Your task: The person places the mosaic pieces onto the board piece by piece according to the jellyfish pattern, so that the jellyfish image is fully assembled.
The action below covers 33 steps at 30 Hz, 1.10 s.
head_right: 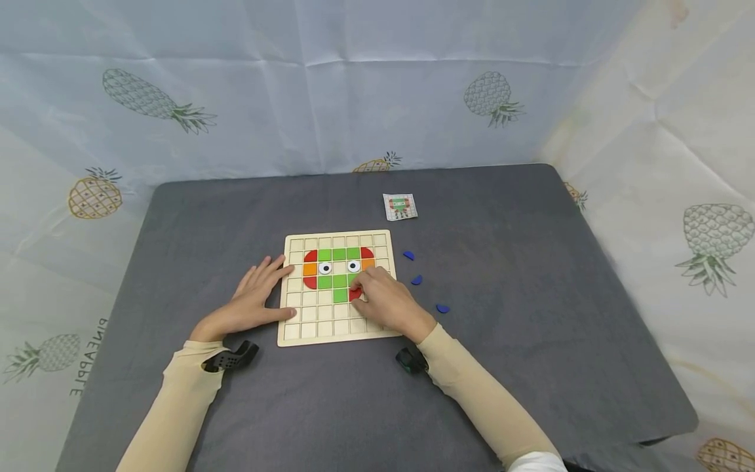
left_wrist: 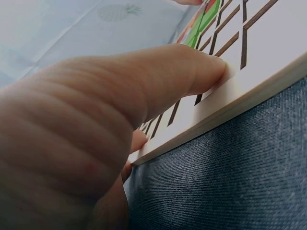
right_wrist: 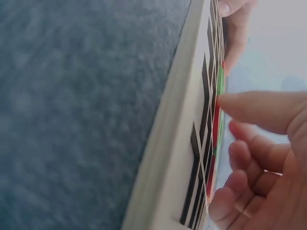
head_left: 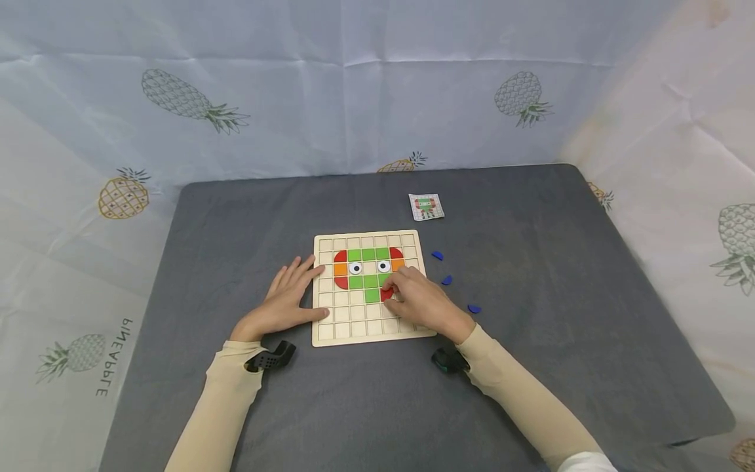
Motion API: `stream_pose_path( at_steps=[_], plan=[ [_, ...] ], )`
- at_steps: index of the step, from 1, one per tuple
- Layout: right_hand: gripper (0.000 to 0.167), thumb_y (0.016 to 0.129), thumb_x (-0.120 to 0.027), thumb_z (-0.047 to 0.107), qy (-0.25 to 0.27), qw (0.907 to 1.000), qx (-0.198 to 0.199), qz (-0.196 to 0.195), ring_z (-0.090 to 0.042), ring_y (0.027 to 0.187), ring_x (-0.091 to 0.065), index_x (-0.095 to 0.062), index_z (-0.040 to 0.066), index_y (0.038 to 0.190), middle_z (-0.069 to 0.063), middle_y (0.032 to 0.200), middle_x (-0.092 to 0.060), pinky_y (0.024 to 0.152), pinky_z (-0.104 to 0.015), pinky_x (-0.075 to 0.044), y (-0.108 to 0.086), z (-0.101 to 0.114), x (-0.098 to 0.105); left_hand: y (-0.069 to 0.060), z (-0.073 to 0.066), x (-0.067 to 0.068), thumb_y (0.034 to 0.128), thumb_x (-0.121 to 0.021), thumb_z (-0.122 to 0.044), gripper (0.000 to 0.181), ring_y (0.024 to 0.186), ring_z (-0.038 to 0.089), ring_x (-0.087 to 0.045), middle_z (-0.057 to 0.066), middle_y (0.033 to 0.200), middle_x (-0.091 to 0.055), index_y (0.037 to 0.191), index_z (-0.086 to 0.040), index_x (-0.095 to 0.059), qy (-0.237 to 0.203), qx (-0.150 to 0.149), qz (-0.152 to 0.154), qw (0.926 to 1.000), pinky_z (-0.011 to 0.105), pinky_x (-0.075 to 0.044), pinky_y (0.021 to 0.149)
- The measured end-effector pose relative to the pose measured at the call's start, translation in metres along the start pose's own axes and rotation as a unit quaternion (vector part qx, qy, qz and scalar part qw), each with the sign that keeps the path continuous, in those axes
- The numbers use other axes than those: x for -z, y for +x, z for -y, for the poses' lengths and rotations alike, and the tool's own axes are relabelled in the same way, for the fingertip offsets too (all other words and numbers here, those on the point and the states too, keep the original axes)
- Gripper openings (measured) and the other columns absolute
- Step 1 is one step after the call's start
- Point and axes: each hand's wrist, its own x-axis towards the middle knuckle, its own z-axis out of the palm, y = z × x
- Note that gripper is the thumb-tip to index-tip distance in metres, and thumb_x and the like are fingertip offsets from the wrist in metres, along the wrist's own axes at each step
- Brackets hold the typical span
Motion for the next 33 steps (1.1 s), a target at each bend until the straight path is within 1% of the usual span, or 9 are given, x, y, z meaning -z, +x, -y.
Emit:
stream_pose_path(
  at_steps=[4,9,12,17,22,27,30,33],
  plan=[
    [0.024,0.090,-0.074,0.019,-0.026,0.9996,-0.007,-0.008,-0.013,0.082,-0.046,-0.073,0.012,0.113,0.003,0.092,-0.055,0.062,-0.025,-0.041,-0.0017,0.0020,-0.0002,0.0001,-0.0002,-0.0006,0.0879,-0.074,-0.043,0.093,0.160,0.035,0.007,0.008,0.173,-0.003,0.162,-0.016,-0.025,-0.002,0.000,0.001,1.0000,0.056,0.008,0.127],
    [0.025,0.090,-0.074,0.019,-0.042,0.9991,-0.007,-0.003,-0.013,0.083,-0.046,-0.073,0.011,0.114,0.003,0.092,-0.057,0.062,-0.025,-0.041,-0.0007,0.0028,0.0006,0.0000,0.0000,-0.0003,0.0876,-0.075,-0.043,0.093,0.160,0.034,0.007,0.007,0.173,-0.003,0.162,-0.016,-0.025,-0.002,0.000,0.001,1.0000,0.056,0.008,0.127],
    [0.025,0.090,-0.074,0.021,-0.044,0.9990,-0.003,0.003,-0.014,0.083,-0.046,-0.073,0.010,0.112,0.002,0.091,-0.057,0.063,-0.025,-0.042,0.0017,0.0013,0.0010,0.0000,0.0004,-0.0004,0.0876,-0.075,-0.043,0.093,0.160,0.034,0.007,0.007,0.173,-0.003,0.162,-0.017,-0.025,-0.002,0.000,0.001,1.0000,0.056,0.008,0.127],
    [0.021,0.089,-0.076,0.023,-0.022,0.9996,-0.005,0.015,-0.015,0.082,-0.048,-0.071,0.009,0.103,0.001,0.090,-0.057,0.066,-0.027,-0.044,0.0060,-0.0020,0.0034,0.0004,-0.0001,-0.0001,0.0879,-0.074,-0.044,0.093,0.160,0.034,0.007,0.007,0.173,-0.003,0.162,-0.017,-0.025,0.002,0.002,0.002,1.0000,0.056,0.007,0.127],
    [0.015,0.089,-0.077,0.019,0.019,0.9997,-0.001,0.017,-0.015,0.079,-0.048,-0.065,0.010,0.094,-0.001,0.086,-0.057,0.067,-0.027,-0.044,0.0049,-0.0049,0.0049,0.0002,-0.0011,0.0004,0.0880,-0.074,-0.043,0.092,0.160,0.033,0.007,0.007,0.173,-0.003,0.162,-0.017,-0.025,0.000,0.002,0.002,1.0000,0.055,0.007,0.127],
    [0.011,0.091,-0.075,0.018,0.033,0.9991,0.010,0.023,-0.014,0.079,-0.047,-0.065,0.015,0.088,0.003,0.084,-0.057,0.066,-0.026,-0.043,0.0022,-0.0061,0.0044,-0.0002,-0.0017,0.0009,0.0877,-0.074,-0.042,0.092,0.160,0.035,0.006,0.009,0.173,-0.004,0.162,-0.015,-0.026,-0.002,0.000,-0.001,1.0000,0.056,0.007,0.127],
    [0.011,0.091,-0.074,0.020,0.038,0.9988,0.012,0.029,-0.013,0.079,-0.048,-0.065,0.016,0.089,0.003,0.083,-0.057,0.065,-0.026,-0.041,0.0009,-0.0058,0.0037,-0.0002,-0.0014,0.0007,0.0876,-0.074,-0.041,0.092,0.160,0.034,0.006,0.008,0.173,-0.004,0.162,-0.016,-0.026,-0.001,0.001,-0.001,1.0000,0.055,0.007,0.127],
    [0.011,0.092,-0.073,0.020,0.043,0.9986,0.012,0.027,-0.013,0.079,-0.048,-0.066,0.014,0.099,0.002,0.085,-0.056,0.065,-0.026,-0.042,0.0007,-0.0056,0.0020,0.0002,-0.0007,0.0000,0.0876,-0.074,-0.042,0.092,0.160,0.033,0.006,0.007,0.173,-0.004,0.162,-0.016,-0.026,0.001,0.003,0.001,1.0000,0.055,0.007,0.127]
  ],
)
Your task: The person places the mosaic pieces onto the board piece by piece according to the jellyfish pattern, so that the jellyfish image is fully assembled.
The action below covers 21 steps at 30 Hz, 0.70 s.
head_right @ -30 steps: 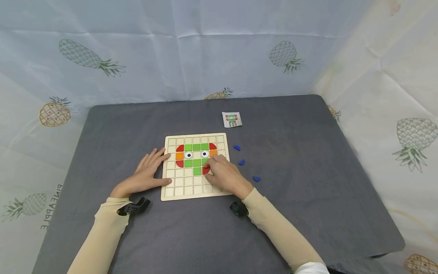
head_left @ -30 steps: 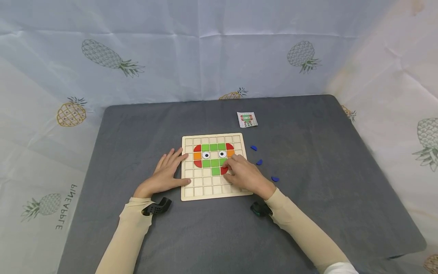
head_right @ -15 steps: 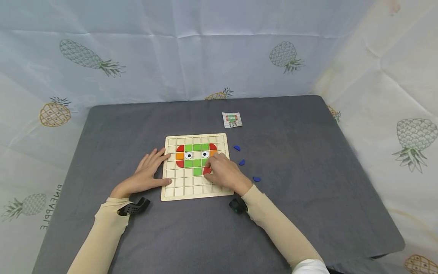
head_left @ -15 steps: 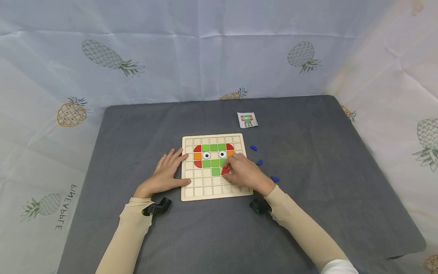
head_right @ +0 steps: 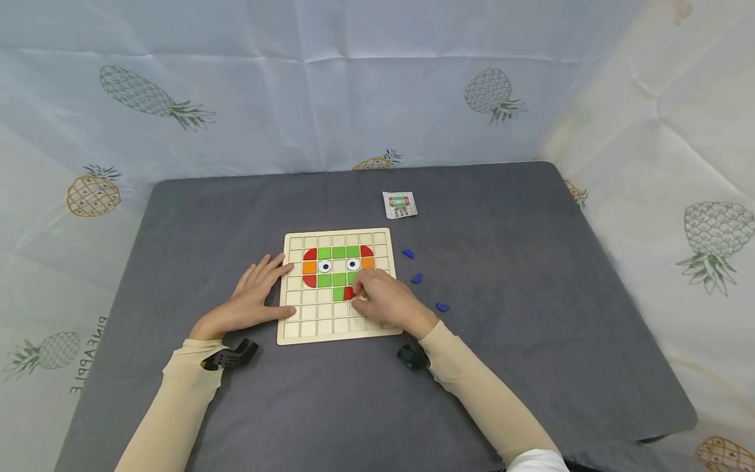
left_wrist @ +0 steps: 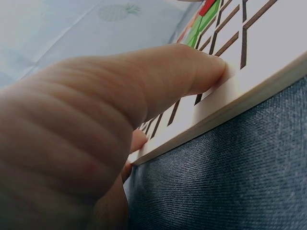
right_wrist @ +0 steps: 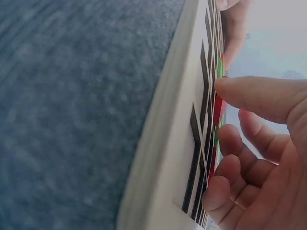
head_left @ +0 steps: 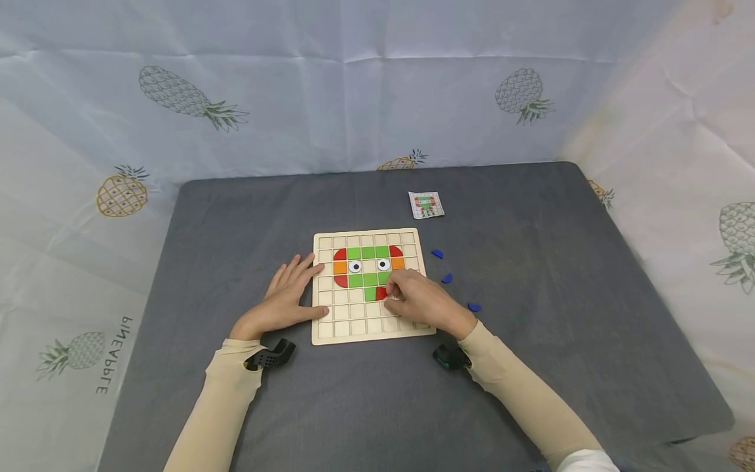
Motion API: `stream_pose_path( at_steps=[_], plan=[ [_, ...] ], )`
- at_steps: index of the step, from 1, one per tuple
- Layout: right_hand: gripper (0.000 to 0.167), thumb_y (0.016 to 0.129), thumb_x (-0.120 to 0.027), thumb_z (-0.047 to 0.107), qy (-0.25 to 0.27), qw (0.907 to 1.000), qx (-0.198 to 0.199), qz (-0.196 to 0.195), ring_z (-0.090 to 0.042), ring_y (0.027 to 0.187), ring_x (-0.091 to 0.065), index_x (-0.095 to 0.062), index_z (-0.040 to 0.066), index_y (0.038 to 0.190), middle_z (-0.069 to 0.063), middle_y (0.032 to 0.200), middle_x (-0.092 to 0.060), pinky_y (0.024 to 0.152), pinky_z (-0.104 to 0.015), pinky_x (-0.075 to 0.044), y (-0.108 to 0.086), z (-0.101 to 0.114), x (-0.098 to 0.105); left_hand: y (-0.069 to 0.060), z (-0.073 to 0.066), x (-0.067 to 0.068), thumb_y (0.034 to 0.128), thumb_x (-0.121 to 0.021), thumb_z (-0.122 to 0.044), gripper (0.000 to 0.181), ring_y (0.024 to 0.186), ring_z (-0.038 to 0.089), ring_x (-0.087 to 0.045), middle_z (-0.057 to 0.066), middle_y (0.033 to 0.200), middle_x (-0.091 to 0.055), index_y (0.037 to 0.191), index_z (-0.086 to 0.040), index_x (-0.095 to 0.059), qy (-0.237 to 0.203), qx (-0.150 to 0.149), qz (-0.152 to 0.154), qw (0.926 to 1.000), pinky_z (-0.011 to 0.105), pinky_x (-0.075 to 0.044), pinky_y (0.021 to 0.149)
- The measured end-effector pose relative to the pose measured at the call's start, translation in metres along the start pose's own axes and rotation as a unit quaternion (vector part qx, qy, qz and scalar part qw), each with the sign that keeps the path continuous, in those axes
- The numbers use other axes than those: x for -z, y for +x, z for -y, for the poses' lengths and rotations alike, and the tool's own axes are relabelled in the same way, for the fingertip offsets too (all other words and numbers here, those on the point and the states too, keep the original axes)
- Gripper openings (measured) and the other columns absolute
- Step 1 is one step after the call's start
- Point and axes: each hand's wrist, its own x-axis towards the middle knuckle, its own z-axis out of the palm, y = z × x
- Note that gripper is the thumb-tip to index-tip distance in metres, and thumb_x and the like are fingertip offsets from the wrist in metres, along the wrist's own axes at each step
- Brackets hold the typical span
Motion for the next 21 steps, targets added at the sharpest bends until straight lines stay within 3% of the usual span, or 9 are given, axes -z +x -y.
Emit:
stream_pose_path(
  at_steps=[5,21],
  plan=[
    [0.025,0.093,-0.073,0.021,-0.022,0.9996,0.016,-0.011,-0.013,0.084,-0.050,-0.068,0.014,0.116,0.002,0.094,-0.059,0.069,-0.027,-0.045,0.0013,0.0023,-0.0015,0.0007,0.0007,-0.0002,0.0877,-0.074,-0.042,0.092,0.160,0.034,0.006,0.007,0.173,-0.004,0.162,-0.017,-0.026,0.002,-0.001,0.000,1.0000,0.055,0.007,0.127],
    [0.020,0.092,-0.075,0.023,-0.039,0.9992,0.006,-0.007,-0.012,0.083,-0.050,-0.068,0.017,0.111,0.004,0.093,-0.059,0.064,-0.026,-0.044,0.0042,0.0047,-0.0033,0.0000,-0.0004,-0.0001,0.0872,-0.075,-0.043,0.093,0.160,0.034,0.006,0.008,0.173,-0.004,0.162,-0.016,-0.026,-0.003,-0.004,-0.001,1.0000,0.056,0.008,0.127]
  ],
)
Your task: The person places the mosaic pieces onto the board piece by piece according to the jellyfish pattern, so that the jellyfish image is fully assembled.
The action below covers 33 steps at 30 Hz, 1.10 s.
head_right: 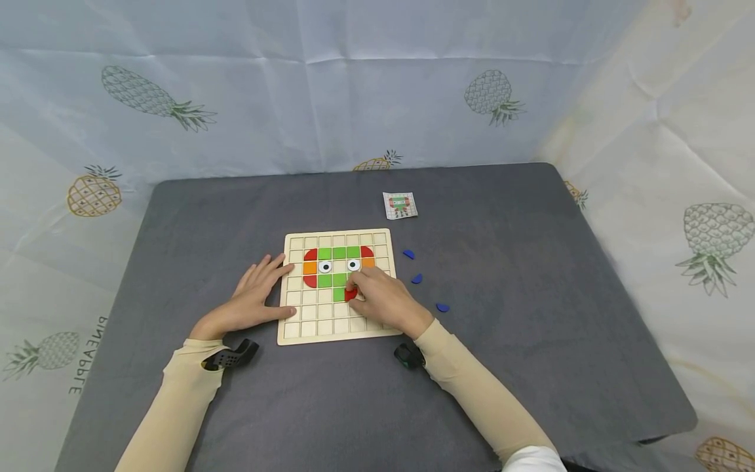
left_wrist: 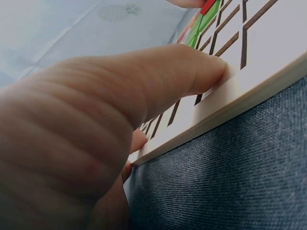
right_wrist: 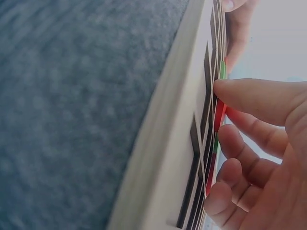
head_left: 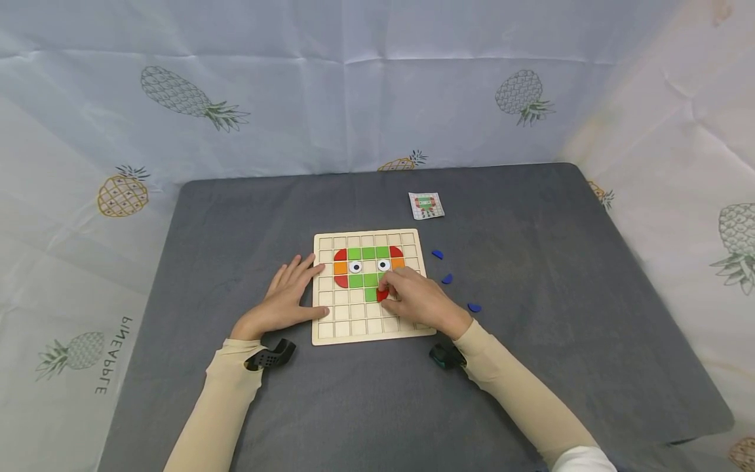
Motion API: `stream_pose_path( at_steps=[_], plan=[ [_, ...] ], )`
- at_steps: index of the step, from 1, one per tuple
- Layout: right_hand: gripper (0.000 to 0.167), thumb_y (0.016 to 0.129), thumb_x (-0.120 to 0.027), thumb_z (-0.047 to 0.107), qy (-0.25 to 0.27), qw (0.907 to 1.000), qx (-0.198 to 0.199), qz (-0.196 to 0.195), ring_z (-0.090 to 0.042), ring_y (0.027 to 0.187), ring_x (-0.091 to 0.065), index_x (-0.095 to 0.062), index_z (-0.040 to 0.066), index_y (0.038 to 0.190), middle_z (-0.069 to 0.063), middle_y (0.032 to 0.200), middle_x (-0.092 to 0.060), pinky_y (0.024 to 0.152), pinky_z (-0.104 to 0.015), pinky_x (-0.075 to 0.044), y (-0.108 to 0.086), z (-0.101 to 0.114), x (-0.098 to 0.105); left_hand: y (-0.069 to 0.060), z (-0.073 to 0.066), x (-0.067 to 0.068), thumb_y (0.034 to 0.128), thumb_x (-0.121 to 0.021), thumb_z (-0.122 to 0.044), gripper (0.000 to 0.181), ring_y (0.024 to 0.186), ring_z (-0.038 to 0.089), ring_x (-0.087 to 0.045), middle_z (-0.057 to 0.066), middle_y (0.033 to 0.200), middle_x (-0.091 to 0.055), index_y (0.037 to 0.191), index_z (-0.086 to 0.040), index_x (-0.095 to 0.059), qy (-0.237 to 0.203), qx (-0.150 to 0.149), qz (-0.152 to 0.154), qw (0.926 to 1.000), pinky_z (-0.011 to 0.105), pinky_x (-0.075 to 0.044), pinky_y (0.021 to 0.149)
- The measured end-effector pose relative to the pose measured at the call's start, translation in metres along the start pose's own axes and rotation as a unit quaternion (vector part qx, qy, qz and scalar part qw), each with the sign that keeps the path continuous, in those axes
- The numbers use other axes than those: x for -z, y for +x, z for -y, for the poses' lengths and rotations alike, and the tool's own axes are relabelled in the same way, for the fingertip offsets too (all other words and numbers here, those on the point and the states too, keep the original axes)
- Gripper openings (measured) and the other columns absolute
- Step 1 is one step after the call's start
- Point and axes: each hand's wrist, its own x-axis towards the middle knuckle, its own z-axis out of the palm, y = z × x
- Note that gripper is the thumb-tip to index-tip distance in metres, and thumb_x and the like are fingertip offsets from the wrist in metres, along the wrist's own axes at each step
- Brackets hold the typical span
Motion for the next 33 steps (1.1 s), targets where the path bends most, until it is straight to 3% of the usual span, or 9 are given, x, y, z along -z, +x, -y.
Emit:
stream_pose_path(
  at_steps=[10,19,23,33],
  plan=[
    [0.022,0.092,-0.074,0.024,-0.005,1.0000,0.002,-0.003,-0.011,0.084,-0.051,-0.069,0.018,0.112,0.004,0.093,-0.059,0.064,-0.026,-0.045,-0.001,0.000,0.000,0.000,0.000,0.001,0.0871,-0.075,-0.042,0.093,0.160,0.035,0.006,0.008,0.173,-0.004,0.161,-0.016,-0.026,-0.001,-0.001,-0.001,1.0000,0.056,0.008,0.127],
    [0.017,0.100,-0.064,0.030,-0.028,0.9980,0.024,-0.051,-0.008,0.085,-0.055,-0.078,0.020,0.101,0.005,0.095,-0.068,0.063,-0.022,-0.047,-0.001,-0.001,0.002,0.000,0.000,0.001,0.0869,-0.075,-0.043,0.093,0.160,0.034,0.006,0.008,0.173,-0.004,0.161,-0.016,-0.026,-0.001,-0.001,-0.002,1.0000,0.056,0.008,0.127],
    [0.016,0.099,-0.066,0.029,-0.021,0.9981,0.010,-0.058,-0.009,0.082,-0.056,-0.078,0.019,0.096,0.004,0.093,-0.068,0.062,-0.023,-0.048,-0.002,-0.002,0.004,0.000,0.000,0.001,0.0871,-0.075,-0.042,0.093,0.160,0.034,0.006,0.008,0.173,-0.004,0.162,-0.016,-0.026,0.000,0.000,-0.001,1.0000,0.056,0.008,0.127],
    [0.013,0.097,-0.067,0.025,-0.008,0.9994,-0.012,-0.033,-0.012,0.081,-0.054,-0.076,0.016,0.096,0.004,0.090,-0.068,0.062,-0.025,-0.047,-0.003,-0.007,0.010,0.001,0.000,0.000,0.0870,-0.075,-0.042,0.093,0.160,0.034,0.006,0.008,0.173,-0.004,0.162,-0.016,-0.026,0.002,0.000,-0.001,1.0000,0.055,0.007,0.127]
  ],
)
